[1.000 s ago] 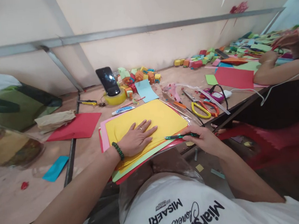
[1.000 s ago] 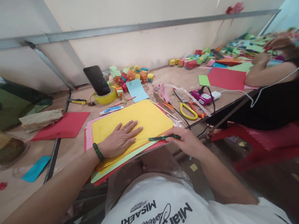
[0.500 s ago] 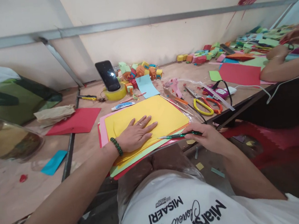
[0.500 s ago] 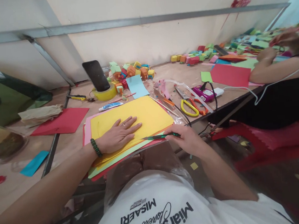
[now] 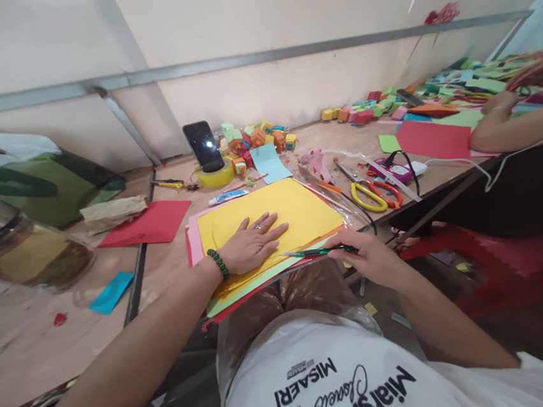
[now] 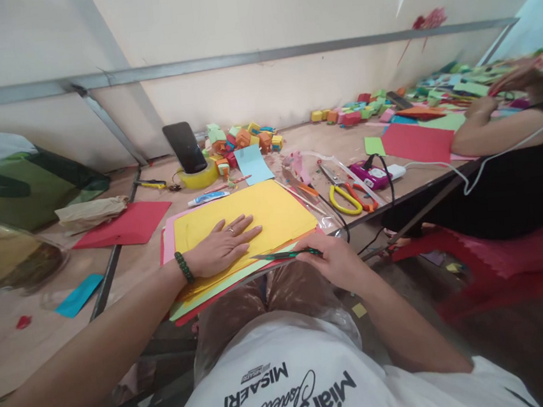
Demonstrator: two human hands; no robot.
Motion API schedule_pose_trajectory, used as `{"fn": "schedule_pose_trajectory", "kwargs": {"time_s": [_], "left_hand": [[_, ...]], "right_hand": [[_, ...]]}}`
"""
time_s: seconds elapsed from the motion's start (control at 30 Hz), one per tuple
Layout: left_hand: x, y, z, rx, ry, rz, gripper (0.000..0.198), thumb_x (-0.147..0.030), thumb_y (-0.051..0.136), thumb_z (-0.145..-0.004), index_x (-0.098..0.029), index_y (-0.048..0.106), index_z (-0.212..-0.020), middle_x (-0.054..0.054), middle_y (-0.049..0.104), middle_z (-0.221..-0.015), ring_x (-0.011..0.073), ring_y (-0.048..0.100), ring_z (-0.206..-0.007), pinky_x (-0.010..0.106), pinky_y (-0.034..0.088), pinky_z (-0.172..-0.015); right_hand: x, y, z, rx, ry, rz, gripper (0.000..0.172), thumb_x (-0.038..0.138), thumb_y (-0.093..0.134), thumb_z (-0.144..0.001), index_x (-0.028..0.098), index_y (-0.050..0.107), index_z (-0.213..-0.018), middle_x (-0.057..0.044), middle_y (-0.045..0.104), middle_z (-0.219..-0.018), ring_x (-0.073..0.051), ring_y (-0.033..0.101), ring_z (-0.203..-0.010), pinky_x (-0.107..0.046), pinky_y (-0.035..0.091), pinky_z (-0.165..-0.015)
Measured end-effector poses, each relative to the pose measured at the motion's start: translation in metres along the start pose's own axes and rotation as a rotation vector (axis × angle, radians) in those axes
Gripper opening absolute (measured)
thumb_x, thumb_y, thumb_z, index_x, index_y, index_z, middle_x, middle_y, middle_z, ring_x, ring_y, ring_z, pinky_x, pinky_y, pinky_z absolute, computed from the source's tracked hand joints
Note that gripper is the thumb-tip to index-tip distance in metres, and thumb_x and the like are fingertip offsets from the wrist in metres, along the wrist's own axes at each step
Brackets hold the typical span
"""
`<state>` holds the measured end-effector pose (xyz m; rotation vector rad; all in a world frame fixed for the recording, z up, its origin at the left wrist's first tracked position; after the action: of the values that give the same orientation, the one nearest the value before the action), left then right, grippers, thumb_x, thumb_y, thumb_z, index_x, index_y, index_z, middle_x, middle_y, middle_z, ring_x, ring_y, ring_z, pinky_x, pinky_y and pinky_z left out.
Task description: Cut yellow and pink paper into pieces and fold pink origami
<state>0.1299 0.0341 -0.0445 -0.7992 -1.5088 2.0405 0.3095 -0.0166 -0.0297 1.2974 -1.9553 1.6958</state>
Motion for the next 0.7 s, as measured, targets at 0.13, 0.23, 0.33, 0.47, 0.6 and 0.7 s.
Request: {"fn": "schedule_pose_trajectory", "kwargs": {"time_s": [0.13, 0.23, 0.33, 0.47, 0.6, 0.7], "left_hand": [[-0.001, -0.001, 0.001, 0.008, -0.008, 0.003, 0.053, -0.042, 0.016, -0.1, -0.031, 0.02, -0.152, 0.006, 0.008, -0.161, 0.0226, 0.007, -0.148, 0.055, 0.006, -0.116], [-0.003, -0.003, 0.002, 0.019, -0.019, 0.005, 0.052, -0.039, 0.017, -0.101, -0.03, 0.02, -0.152, 0.006, 0.007, -0.161, 0.0223, 0.006, -0.148, 0.054, 0.006, -0.116], [-0.005, -0.005, 0.003, 0.032, -0.021, 0.012, 0.052, -0.038, 0.017, -0.101, -0.03, 0.02, -0.152, 0.006, 0.006, -0.161, 0.0227, 0.006, -0.148, 0.055, 0.006, -0.116], [-0.005, -0.005, 0.002, 0.026, -0.017, 0.017, 0.052, -0.038, 0.016, -0.101, -0.03, 0.021, -0.151, 0.006, 0.006, -0.161, 0.0223, 0.006, -0.148, 0.055, 0.006, -0.116], [-0.005, -0.003, 0.002, 0.032, -0.014, 0.031, 0.052, -0.039, 0.016, -0.1, -0.03, 0.021, -0.151, 0.006, 0.006, -0.161, 0.0223, 0.005, -0.148, 0.055, 0.006, -0.116], [-0.004, -0.003, 0.002, 0.032, -0.015, 0.037, 0.052, -0.039, 0.015, -0.1, -0.03, 0.021, -0.151, 0.006, 0.006, -0.161, 0.0216, 0.004, -0.148, 0.055, 0.006, -0.116]], "right_hand": [[0.003, 0.003, 0.0, -0.021, -0.012, -0.016, 0.015, 0.029, 0.055, -0.088, 0.022, 0.067, -0.092, -0.005, 0.072, -0.09, -0.02, 0.066, -0.085, -0.033, 0.052, -0.08], [0.003, 0.004, 0.001, -0.009, -0.009, -0.015, 0.015, 0.029, 0.055, -0.089, 0.022, 0.067, -0.094, -0.005, 0.072, -0.091, -0.019, 0.066, -0.085, -0.033, 0.052, -0.08], [0.004, 0.004, 0.001, 0.01, -0.008, -0.024, 0.014, 0.028, 0.056, -0.088, 0.021, 0.068, -0.092, -0.004, 0.072, -0.088, -0.019, 0.066, -0.081, -0.032, 0.053, -0.078], [0.009, 0.003, -0.001, 0.003, -0.023, -0.019, 0.015, 0.027, 0.054, -0.088, 0.021, 0.067, -0.091, -0.005, 0.072, -0.088, -0.019, 0.066, -0.082, -0.032, 0.053, -0.078], [0.012, 0.005, -0.002, -0.01, -0.017, 0.008, 0.014, 0.029, 0.055, -0.088, 0.021, 0.067, -0.09, -0.005, 0.072, -0.087, -0.019, 0.066, -0.08, -0.031, 0.053, -0.076], [0.017, 0.008, -0.001, -0.026, -0.037, 0.009, 0.015, 0.029, 0.053, -0.09, 0.021, 0.066, -0.092, -0.005, 0.072, -0.087, -0.019, 0.066, -0.081, -0.031, 0.053, -0.075]]}}
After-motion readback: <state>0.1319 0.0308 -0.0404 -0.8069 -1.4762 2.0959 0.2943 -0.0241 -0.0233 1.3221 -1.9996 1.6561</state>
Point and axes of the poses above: each hand's wrist, its own z-axis away from the middle knuckle, its own y-axis out of the palm, x = y × z, the point moved 9 cm from there along -z, towards the middle knuckle
